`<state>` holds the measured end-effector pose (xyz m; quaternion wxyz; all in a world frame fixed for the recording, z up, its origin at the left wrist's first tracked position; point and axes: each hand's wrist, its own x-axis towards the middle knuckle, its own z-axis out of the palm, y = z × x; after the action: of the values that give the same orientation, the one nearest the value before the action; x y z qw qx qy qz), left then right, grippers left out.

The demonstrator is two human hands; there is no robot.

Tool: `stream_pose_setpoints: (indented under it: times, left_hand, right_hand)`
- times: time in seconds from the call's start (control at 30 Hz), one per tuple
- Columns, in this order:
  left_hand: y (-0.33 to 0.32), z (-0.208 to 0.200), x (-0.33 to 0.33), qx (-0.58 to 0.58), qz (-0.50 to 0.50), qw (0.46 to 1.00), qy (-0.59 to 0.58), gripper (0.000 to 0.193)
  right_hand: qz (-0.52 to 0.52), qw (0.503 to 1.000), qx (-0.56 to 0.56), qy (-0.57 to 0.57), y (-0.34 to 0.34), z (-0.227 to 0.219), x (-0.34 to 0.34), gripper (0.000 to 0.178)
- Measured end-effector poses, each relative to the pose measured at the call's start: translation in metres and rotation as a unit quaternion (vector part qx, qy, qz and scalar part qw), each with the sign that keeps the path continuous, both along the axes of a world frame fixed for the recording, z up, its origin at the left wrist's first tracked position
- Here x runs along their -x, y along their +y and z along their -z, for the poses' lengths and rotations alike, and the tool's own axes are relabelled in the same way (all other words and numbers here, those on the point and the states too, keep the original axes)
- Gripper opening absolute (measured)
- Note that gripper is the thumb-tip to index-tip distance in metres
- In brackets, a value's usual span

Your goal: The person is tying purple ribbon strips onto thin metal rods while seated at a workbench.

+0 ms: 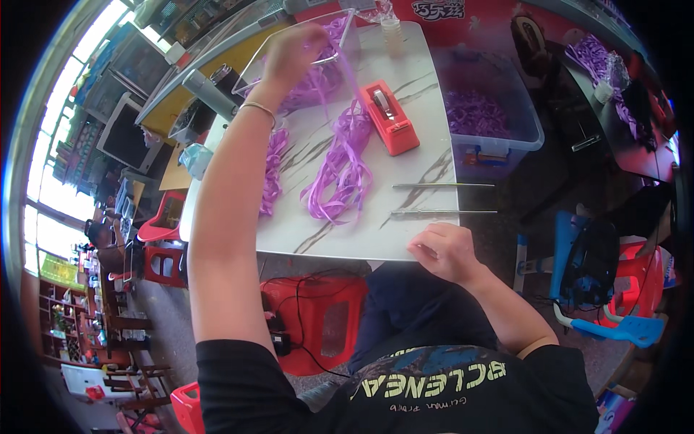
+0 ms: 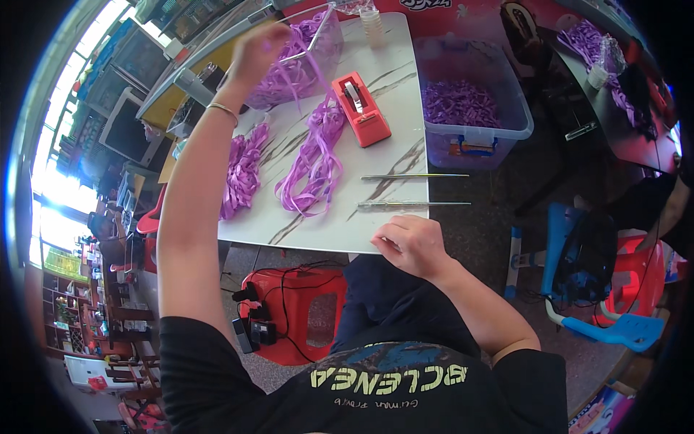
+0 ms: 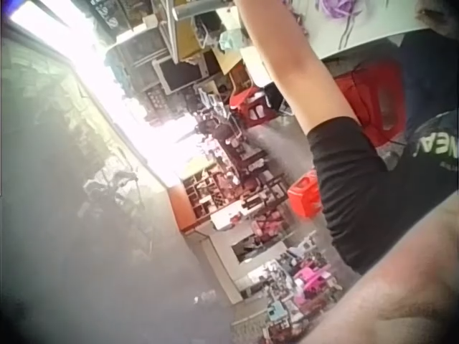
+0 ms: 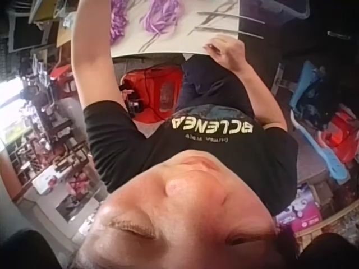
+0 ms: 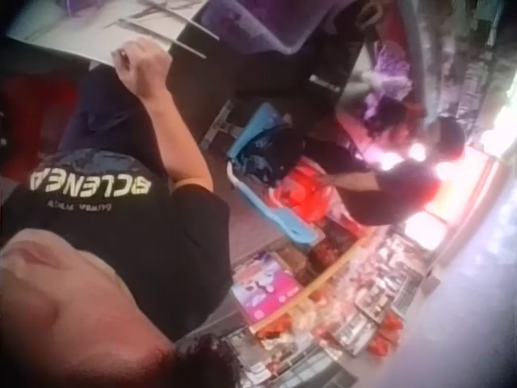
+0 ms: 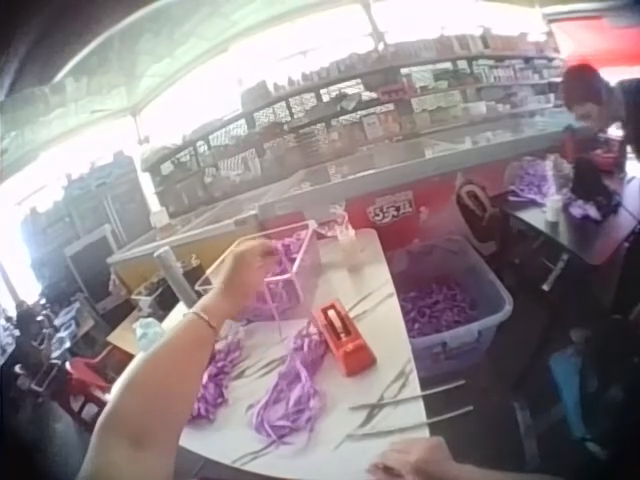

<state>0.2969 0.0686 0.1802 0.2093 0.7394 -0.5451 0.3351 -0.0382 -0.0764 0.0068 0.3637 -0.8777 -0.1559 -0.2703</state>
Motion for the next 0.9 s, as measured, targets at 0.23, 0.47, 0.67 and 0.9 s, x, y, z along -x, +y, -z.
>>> stream_pose_setpoints:
  times: [0.23,0.47,0.67,0.9]
  left_hand:
    - [0.005,-0.029,0.008,-0.141,0.007,0.981,-0.132,0.010]
    - [-0.001,-0.084,0.028,0.231,0.046,0.939,0.250,0.009]
    - [0.005,-0.107,0.038,0.053,0.183,0.957,0.218,0.015]
    - [0.016,-0.151,0.089,0.074,0.036,0.990,0.116,0.018]
  right_hand:
    - [0.008,1.000,0.003,0.001,-0.003,0.000,-0.001,0.010]
    - [-0.003,1.000,-0.010,-0.008,0.001,-0.002,-0.001,0.009]
    - [-0.091,0.995,-0.044,0.011,0.018,-0.060,-0.035,0.014]
    - [-0.148,0.984,0.024,0.094,0.014,-0.072,-0.108,0.023]
